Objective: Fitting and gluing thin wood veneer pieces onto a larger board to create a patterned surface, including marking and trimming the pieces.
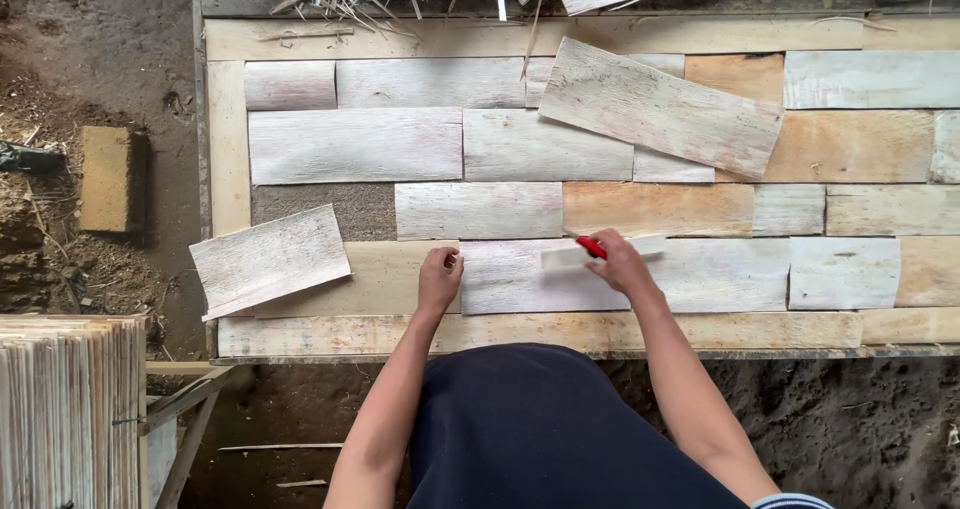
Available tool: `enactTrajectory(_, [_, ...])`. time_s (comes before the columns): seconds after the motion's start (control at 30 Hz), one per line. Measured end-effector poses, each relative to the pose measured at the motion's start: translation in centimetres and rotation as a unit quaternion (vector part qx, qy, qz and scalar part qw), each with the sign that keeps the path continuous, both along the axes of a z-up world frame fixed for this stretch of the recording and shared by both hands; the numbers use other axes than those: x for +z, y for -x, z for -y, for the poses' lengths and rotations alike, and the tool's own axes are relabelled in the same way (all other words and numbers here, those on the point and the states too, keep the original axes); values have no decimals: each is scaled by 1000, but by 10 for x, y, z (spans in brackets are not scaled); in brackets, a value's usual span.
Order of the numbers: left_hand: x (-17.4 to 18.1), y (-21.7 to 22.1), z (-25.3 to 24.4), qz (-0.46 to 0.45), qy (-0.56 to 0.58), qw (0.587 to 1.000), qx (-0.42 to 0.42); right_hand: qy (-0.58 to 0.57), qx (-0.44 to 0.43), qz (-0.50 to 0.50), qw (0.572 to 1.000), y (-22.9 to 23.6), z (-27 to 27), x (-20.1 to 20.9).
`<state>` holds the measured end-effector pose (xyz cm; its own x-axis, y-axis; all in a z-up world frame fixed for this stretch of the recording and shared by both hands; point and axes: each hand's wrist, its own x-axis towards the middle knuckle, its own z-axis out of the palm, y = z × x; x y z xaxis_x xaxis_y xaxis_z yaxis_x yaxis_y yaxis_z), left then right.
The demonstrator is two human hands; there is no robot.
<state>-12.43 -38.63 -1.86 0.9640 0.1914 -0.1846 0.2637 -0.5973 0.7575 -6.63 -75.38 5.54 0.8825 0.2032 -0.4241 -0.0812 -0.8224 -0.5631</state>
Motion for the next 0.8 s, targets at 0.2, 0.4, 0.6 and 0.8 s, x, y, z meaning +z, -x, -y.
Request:
enactTrajectory(0.2, [-9,19,6,30,32,999,9,16,-242,129,961,10,68,-13])
enactTrajectory(0.4, [-9,29,7,33,26,999,-3,55,-322,-19,945,48,89,-72])
enactTrajectory(0.6, [-26,32,7,0,43,999,19,35,-336,-49,940,71,67,-44])
enactTrajectory(0.8, [-39,26,6,-18,61,998,31,46,-337,-51,939,71,78,-65])
